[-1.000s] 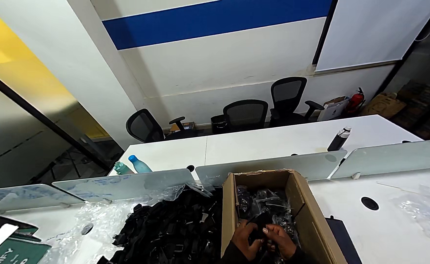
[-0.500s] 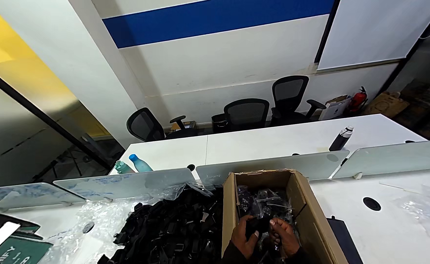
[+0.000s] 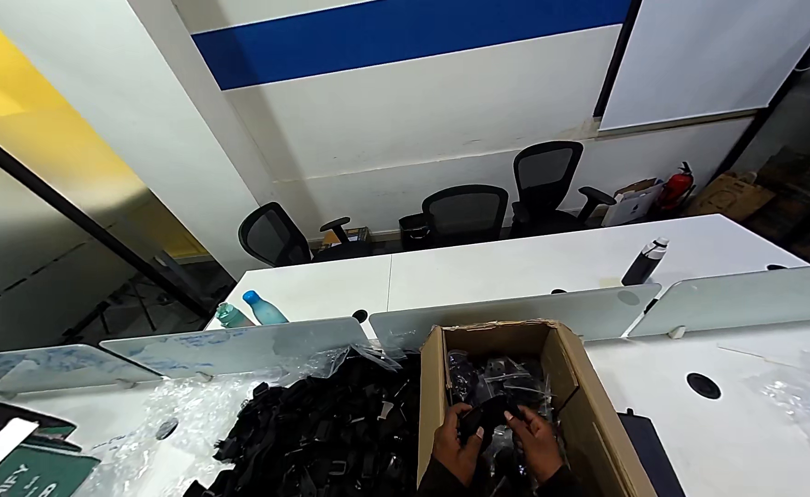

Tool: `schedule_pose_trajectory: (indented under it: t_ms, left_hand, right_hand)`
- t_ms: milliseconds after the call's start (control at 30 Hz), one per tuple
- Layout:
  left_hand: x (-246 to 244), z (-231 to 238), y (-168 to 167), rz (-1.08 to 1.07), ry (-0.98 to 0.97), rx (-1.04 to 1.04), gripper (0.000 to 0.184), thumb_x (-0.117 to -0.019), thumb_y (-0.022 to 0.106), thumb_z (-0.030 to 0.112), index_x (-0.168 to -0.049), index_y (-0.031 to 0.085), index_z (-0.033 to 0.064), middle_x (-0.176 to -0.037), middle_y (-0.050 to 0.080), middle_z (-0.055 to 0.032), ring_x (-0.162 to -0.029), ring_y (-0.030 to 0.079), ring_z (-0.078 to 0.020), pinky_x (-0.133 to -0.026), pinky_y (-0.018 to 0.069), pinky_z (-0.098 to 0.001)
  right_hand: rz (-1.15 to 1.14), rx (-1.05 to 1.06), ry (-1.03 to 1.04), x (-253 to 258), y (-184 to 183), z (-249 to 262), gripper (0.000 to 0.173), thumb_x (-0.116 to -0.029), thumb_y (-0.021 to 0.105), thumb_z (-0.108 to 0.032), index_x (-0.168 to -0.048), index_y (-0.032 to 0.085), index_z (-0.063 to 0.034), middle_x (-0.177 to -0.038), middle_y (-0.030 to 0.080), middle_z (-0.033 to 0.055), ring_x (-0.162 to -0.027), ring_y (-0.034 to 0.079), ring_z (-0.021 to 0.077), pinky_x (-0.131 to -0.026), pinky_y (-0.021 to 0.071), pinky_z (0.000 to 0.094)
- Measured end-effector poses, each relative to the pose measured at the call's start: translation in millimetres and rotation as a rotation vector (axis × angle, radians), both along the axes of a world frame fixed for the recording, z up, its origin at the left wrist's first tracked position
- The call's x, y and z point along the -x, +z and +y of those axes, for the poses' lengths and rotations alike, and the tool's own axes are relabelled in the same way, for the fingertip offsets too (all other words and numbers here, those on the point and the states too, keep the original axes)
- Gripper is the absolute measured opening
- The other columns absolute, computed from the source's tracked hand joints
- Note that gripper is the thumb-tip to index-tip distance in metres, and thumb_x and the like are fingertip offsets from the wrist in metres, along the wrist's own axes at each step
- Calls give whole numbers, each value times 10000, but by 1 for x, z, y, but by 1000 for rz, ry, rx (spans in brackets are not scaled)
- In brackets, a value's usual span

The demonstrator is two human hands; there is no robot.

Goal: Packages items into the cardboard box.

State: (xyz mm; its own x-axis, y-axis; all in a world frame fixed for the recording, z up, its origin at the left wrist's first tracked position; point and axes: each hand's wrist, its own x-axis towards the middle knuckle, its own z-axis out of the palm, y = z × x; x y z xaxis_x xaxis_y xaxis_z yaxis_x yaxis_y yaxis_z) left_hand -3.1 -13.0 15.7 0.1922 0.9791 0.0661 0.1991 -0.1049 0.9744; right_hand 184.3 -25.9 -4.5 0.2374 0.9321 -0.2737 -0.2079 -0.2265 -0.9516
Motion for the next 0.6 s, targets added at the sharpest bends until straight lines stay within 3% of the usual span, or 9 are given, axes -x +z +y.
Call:
schedule_pose_trajectory:
  t_ms: [100,233,300,367,433,500,567,600]
  left_hand:
    - [-4,-1,3,76,22,32,506,-898,720,183,-1320,554,-40,-981,737,-147,-813,737,-182,-759,629,-378]
    - [-9,0,9,166,65,67,548,-905,712,232,-1356,538,-25,-937,746,-142,-755,740,-197,-716,630,-399]
    - [-9,0,10,208,86,48,580,-870,707,173,-1393,543,-15,-958,745,-163,-753,734,-226,-715,619,-430]
    - [-8,0,10,225,85,12,572,-862,704,119,-1402,566,-6,-1084,746,-176,-852,753,-232,-788,626,-433]
    - [-8,0,8,227,88,-36,545,-862,703,88,-1387,590,-3,-1147,742,-171,-906,761,-230,-809,630,-427]
    - [-7,1,6,219,79,-53,537,-868,698,70,-1390,594,-2,-1182,734,-169,-928,760,-233,-811,631,-431]
    - [-6,1,5,225,68,-83,535,-864,685,44,-1389,597,-10,-1203,729,-172,-938,760,-243,-818,632,-442]
    - [-7,0,5,235,63,-96,540,-857,681,31,-1389,600,-13,-1208,727,-177,-944,759,-254,-832,626,-452]
  right_hand:
    - [5,-145,-40,2,2,0,199,-867,679,-130,-1036,674,-24,-693,628,-7,-492,496,61,-465,440,245]
    - [-185,-394,67,7,4,-9,270,-837,685,-86,-1095,713,-11,-917,735,-12,-734,652,16,-671,562,214]
    - [-245,-454,147,9,-1,-11,310,-834,687,-90,-1129,693,1,-892,694,-21,-688,589,-12,-631,523,183]
    - [-249,-422,254,10,-4,-12,400,-810,694,-99,-1200,643,-27,-773,603,-60,-597,512,-6,-555,461,185]
    - [-219,-411,379,8,-6,-13,479,-849,723,-142,-1286,552,-46,-735,564,-60,-581,502,26,-546,450,213]
    - [-187,-413,471,5,-8,-13,519,-924,680,-248,-1354,470,-47,-785,582,-40,-641,545,50,-605,491,245]
    - [-178,-371,464,5,-8,-12,522,-976,613,-388,-1340,482,-38,-776,580,-40,-628,538,54,-590,486,261]
    - [-193,-340,423,6,-7,-12,467,-985,579,-380,-1296,521,-37,-736,554,-55,-593,509,44,-559,462,254]
